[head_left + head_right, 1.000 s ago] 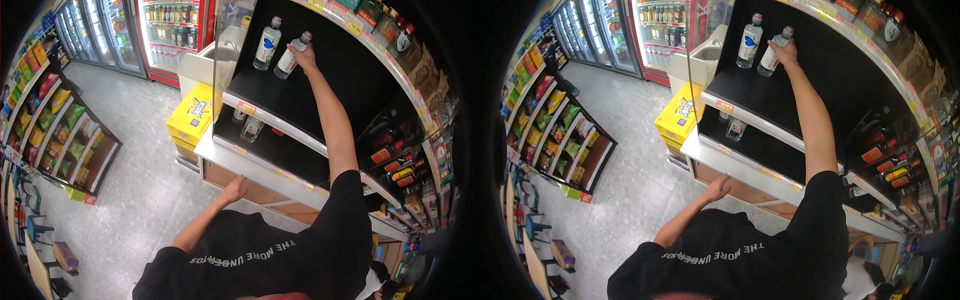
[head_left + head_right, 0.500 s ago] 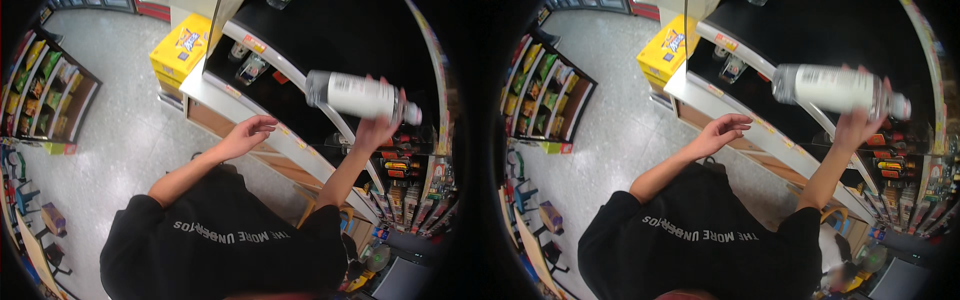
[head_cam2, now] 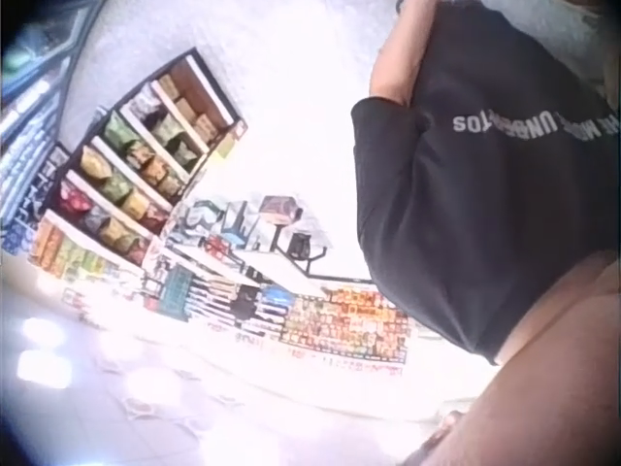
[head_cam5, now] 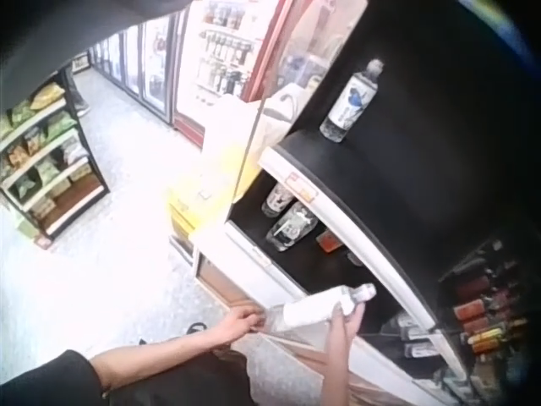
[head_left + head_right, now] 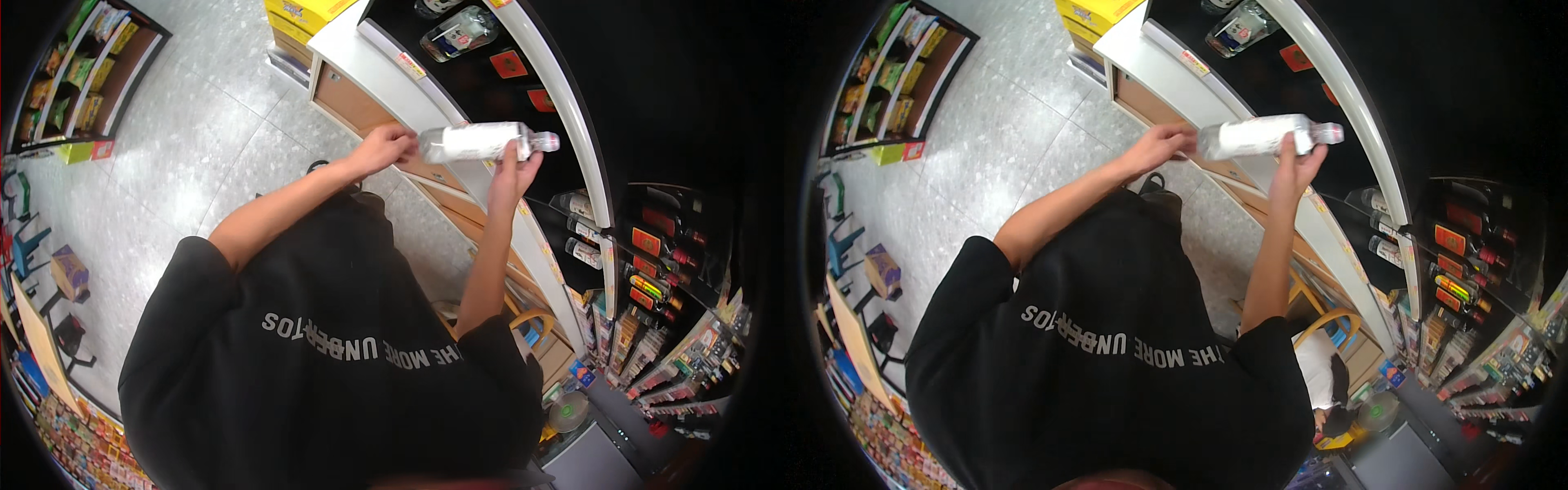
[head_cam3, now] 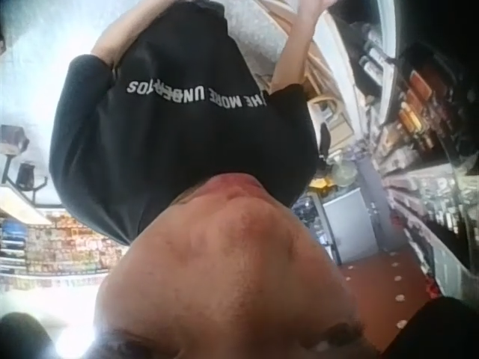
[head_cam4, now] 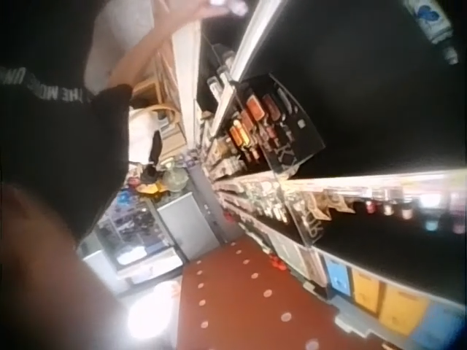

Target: The person is stocking shelves with various bottles of liquid in a supermarket.

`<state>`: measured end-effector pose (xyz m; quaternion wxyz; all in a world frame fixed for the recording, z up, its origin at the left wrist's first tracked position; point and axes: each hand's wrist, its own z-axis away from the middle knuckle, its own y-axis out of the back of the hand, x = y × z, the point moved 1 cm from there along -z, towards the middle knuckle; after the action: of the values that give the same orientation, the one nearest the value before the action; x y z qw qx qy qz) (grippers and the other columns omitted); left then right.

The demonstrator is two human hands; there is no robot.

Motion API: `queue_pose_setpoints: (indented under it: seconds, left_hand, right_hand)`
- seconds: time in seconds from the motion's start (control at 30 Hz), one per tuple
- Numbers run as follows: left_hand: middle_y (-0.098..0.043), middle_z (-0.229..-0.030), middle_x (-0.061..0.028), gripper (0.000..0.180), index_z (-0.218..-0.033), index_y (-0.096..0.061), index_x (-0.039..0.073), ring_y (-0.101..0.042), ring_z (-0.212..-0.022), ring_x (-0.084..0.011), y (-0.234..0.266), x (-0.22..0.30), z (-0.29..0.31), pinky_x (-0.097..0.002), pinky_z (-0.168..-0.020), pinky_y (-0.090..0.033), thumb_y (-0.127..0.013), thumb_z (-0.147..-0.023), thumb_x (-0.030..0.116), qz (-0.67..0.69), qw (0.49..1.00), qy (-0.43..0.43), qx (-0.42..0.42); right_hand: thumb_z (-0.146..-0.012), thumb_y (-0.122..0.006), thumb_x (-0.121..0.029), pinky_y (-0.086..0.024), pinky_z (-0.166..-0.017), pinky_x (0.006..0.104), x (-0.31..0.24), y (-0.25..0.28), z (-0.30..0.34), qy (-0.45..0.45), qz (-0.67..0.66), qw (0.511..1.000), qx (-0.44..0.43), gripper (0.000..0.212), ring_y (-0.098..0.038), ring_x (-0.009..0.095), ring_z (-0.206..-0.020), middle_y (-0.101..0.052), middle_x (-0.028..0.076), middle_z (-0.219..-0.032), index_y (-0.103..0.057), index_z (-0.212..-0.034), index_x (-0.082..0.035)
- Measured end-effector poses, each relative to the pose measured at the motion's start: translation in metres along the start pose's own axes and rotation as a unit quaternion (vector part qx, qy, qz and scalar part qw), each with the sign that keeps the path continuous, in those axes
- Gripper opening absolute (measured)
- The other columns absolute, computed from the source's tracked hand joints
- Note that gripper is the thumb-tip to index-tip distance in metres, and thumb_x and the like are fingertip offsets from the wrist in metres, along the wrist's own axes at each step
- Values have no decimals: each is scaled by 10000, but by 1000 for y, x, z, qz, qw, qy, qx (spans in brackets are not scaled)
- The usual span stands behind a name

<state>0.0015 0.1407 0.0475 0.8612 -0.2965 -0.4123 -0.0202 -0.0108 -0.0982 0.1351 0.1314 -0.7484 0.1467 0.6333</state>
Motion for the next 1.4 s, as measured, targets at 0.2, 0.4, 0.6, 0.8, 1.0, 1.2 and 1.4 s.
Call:
queue_pose_setpoints:
  seconds: [0.2,0.4,0.6,0.8,1.0,1.2,1.4]
  left_hand:
    - [-477,-1447,-270,562,-1376,-479,-90,-455,-1339,-451,11,0,-43,-437,-1085,-444,-547,-911,216,-680,665,-305,48]
    - [-258,-1587,-264,625,-1448,-389,-88,-265,-1479,-394,17,-41,-59,-411,-1162,-357,-552,-919,203,-758,605,-238,44]
    - [-181,-1617,-265,772,-1493,-324,-91,-150,-1512,-408,4,-37,-53,-411,-1194,-294,-586,-946,387,-807,562,-176,36]
    - [-151,-1622,-274,888,-1491,-320,-103,-133,-1512,-422,3,-32,-56,-435,-1233,-165,-616,-912,501,-782,601,-161,9]
    - [-179,-1611,-282,925,-1484,-330,-106,-138,-1509,-426,0,-37,-58,-435,-1229,-183,-638,-888,529,-815,555,-164,23]
    - [-199,-1605,-276,927,-1472,-348,-107,-162,-1502,-427,1,-42,-57,-421,-1199,-281,-676,-860,507,-784,592,-182,41]
    - [-150,-1642,-201,946,-1513,-317,-49,-131,-1520,-382,4,-36,-54,-388,-1075,-466,-665,-864,543,-801,574,-164,44]
  right_hand:
    - [-939,-717,-177,-541,-737,327,-3,-1,-66,-31,-42,989,140,596,-640,206,-1029,-558,144,-1294,-345,-1398,-96]
    - [-877,-755,-49,-552,-939,419,11,-18,-117,75,102,990,54,801,-550,290,-1242,-430,193,-1440,-242,-1491,-71]
    - [-859,-764,-53,-430,-1082,388,26,-46,-137,123,155,979,42,609,-546,284,-1252,-530,210,-1366,-451,-1366,73]
    - [-840,-796,-66,-415,-1108,362,31,-51,-152,64,220,973,5,843,-509,277,-1310,-452,226,-1456,-271,-1485,72]
    - [-823,-816,-95,-380,-1132,364,24,-58,-147,75,251,965,-21,884,-493,299,-1323,-424,242,-1474,-258,-1479,101]
    - [-801,-835,-132,-432,-1065,398,35,-52,-143,151,234,960,17,658,-563,311,-1232,-552,241,-1332,-495,-1316,95]
    - [-832,-792,-98,-490,-1032,415,35,-26,-128,124,234,964,24,764,-535,341,-1258,-455,288,-1401,-348,-1415,118]
